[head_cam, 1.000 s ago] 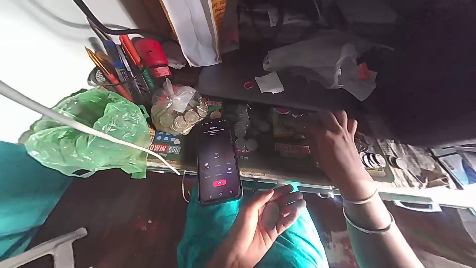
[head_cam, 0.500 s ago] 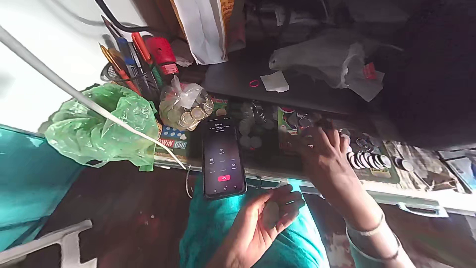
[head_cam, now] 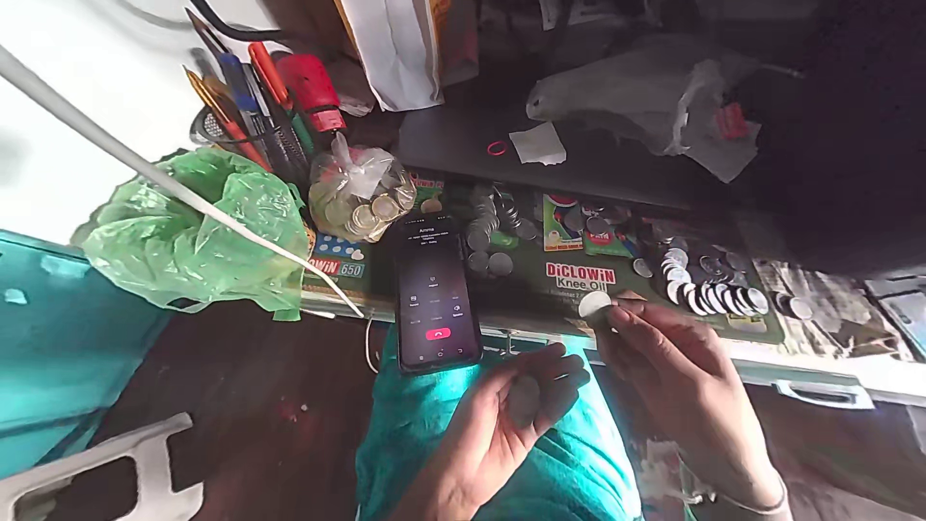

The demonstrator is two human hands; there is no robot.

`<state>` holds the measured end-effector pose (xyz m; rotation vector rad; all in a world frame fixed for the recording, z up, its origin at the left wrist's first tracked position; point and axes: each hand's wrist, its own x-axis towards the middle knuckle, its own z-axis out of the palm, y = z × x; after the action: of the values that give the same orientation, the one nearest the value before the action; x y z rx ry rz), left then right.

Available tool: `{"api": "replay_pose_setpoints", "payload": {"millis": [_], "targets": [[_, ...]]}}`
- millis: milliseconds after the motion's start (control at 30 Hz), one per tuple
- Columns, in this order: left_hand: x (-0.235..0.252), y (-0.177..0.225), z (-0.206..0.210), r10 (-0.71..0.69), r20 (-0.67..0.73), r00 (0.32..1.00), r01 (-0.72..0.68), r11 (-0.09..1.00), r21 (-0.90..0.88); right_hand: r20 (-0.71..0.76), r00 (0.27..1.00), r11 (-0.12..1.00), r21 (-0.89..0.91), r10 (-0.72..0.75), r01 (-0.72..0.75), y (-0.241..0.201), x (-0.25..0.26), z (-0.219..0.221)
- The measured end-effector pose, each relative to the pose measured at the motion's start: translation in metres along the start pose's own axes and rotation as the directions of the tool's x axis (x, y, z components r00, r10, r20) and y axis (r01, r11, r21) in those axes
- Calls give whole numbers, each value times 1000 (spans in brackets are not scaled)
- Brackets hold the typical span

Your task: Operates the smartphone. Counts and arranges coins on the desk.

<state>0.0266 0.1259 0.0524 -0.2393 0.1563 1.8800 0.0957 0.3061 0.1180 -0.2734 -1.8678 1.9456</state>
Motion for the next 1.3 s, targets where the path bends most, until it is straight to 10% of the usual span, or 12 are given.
{"api": "replay_pose_setpoints", "payload": {"millis": [233, 333, 467, 967, 1300], "targets": [[-2, 3, 0, 5, -15, 1000, -5, 1000, 29, 30, 996, 978, 190, 83, -88, 2, 4, 3], [-2, 3, 0, 7, 0, 1000, -7, 1000, 12, 12, 998, 987, -150, -54, 55, 3, 8, 6], [0, 1, -2, 12, -9, 1000, -12, 1000, 3, 133, 941, 533, -795, -313, 289, 5, 24, 26], [2, 6, -4, -41, -100, 994, 44, 999, 24, -13, 951, 173, -984, -310, 43, 7, 71, -2], [-6, 5, -7, 36, -11, 999, -36, 999, -1, 481, 800, 472, -646, -358, 600, 21, 19, 69]]}}
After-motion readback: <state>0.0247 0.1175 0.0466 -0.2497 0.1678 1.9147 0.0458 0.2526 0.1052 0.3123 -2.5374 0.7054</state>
